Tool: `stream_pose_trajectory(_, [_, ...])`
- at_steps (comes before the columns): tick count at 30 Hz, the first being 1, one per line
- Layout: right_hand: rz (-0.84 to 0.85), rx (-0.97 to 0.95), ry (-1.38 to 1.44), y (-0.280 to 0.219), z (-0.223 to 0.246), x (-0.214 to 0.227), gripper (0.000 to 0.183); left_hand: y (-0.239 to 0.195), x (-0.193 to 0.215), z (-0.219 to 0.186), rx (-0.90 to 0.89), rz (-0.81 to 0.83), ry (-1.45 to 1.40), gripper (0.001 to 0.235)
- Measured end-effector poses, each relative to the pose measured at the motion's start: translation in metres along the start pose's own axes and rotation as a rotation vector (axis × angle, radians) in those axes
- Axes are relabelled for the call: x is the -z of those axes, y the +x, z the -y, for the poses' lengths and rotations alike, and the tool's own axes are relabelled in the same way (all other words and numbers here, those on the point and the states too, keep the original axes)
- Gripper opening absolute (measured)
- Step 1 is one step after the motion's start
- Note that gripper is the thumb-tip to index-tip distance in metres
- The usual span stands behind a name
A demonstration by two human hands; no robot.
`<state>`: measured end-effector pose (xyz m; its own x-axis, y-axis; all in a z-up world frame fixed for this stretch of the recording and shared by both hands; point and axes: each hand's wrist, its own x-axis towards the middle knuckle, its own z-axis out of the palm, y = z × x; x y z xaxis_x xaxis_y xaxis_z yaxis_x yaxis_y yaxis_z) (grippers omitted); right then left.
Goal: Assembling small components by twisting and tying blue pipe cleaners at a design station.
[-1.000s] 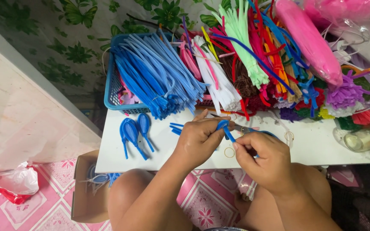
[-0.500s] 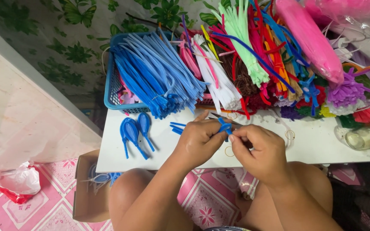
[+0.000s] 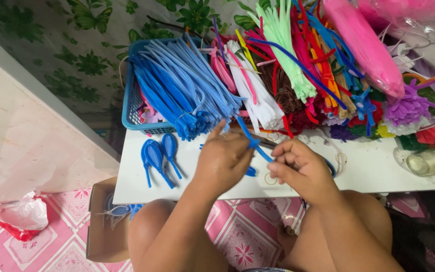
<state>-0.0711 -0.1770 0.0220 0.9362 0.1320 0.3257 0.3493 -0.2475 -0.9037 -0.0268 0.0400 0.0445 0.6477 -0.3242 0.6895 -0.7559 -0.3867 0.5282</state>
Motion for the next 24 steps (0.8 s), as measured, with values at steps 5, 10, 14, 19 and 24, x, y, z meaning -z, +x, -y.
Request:
stream_pose_trajectory(5, [0.121, -0.328, 0.136, -0.041, -0.059, 0.071, 0.031, 0.003, 0.021, 0.019, 0.096, -0.106, 0.146, 0.012])
stream_pose_trajectory(10, [-0.078, -0.367, 0.383, -0.069, -0.084, 0.128, 0.024, 0.006, 0.026, 0.016, 0.139, -0.118, 0.193, 0.01])
stream_pose_trajectory(14, [-0.289, -0.108, 0.843, -0.062, -0.074, 0.147, 0.014, 0.006, 0.02, 0.013, 0.081, -0.123, 0.182, 0.011])
stream_pose_trajectory(19, [-0.513, -0.02, 0.87, -0.038, -0.038, 0.125, 0.013, 0.002, 0.003, 0.009, 0.073, -0.056, 0.181, 0.008])
stream_pose_trajectory(24, [-0.304, -0.048, 0.796, 0.001, -0.01, 0.072, 0.025, 0.001, -0.013, -0.007, -0.089, -0.031, 0.217, 0.018])
